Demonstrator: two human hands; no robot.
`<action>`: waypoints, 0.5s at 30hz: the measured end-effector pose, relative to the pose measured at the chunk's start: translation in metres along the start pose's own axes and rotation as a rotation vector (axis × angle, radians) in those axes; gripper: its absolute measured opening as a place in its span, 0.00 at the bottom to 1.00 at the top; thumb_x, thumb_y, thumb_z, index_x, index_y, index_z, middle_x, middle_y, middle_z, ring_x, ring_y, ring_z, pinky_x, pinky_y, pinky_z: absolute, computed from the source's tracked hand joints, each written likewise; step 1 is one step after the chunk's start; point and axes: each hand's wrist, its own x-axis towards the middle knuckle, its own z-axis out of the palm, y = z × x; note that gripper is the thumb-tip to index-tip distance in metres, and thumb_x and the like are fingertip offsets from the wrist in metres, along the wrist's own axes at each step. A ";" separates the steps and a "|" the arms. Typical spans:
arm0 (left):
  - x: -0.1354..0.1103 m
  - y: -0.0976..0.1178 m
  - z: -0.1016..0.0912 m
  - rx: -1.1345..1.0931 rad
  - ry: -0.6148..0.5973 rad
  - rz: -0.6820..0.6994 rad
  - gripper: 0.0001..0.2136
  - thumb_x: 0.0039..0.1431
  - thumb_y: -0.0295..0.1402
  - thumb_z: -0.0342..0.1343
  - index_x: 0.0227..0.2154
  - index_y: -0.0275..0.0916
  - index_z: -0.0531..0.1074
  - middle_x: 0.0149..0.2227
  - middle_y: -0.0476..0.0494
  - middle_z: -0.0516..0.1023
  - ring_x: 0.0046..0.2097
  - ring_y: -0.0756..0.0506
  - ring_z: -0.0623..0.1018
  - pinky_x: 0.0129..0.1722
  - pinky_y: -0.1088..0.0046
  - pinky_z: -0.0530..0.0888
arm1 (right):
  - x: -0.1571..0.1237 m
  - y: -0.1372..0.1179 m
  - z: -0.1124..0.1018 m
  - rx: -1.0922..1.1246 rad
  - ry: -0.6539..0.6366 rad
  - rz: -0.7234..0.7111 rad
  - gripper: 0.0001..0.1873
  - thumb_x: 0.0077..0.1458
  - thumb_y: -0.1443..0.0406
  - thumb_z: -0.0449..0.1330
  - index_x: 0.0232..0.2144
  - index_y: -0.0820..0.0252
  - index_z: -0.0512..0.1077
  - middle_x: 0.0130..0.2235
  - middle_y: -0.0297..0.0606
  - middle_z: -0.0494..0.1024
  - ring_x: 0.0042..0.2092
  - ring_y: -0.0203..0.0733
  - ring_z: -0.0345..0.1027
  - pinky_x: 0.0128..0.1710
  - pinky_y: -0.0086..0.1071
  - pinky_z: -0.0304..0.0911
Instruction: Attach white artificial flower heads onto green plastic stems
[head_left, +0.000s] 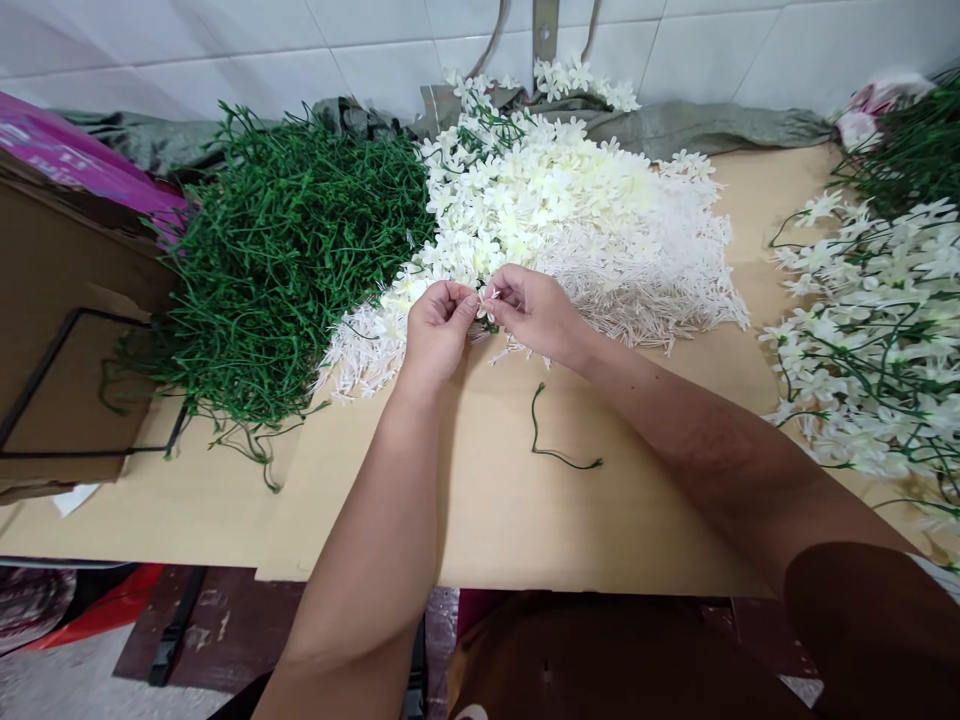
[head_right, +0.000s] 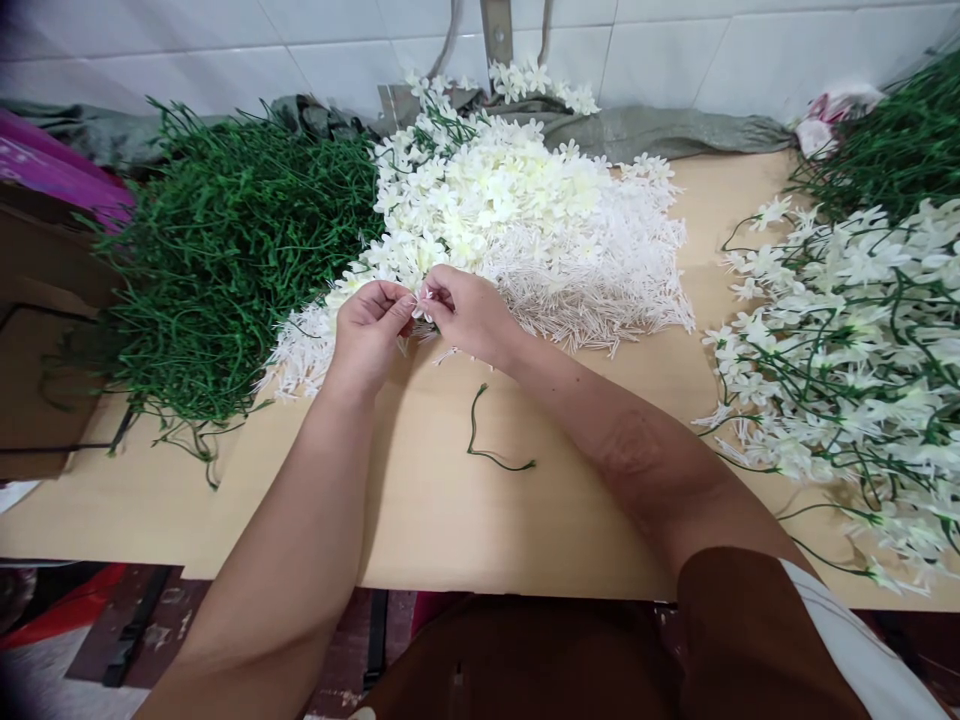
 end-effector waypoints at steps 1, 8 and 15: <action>0.000 0.000 0.001 -0.008 0.002 -0.004 0.12 0.50 0.34 0.67 0.22 0.39 0.67 0.19 0.54 0.64 0.21 0.54 0.63 0.21 0.78 0.63 | 0.000 -0.001 0.000 -0.001 0.005 -0.002 0.06 0.55 0.70 0.55 0.29 0.58 0.60 0.27 0.30 0.67 0.29 0.33 0.59 0.33 0.32 0.55; -0.001 0.001 0.002 -0.082 -0.016 -0.034 0.14 0.47 0.36 0.68 0.22 0.39 0.67 0.18 0.54 0.64 0.19 0.56 0.61 0.17 0.79 0.60 | 0.000 -0.001 0.000 -0.040 0.049 -0.038 0.08 0.52 0.73 0.57 0.27 0.58 0.61 0.27 0.31 0.65 0.30 0.33 0.57 0.31 0.31 0.54; -0.003 0.002 0.003 -0.134 -0.087 -0.110 0.11 0.47 0.37 0.68 0.27 0.39 0.73 0.25 0.49 0.74 0.23 0.54 0.70 0.20 0.80 0.66 | 0.009 0.013 -0.007 0.325 0.048 0.093 0.09 0.55 0.73 0.58 0.29 0.58 0.61 0.23 0.27 0.66 0.24 0.29 0.58 0.27 0.28 0.57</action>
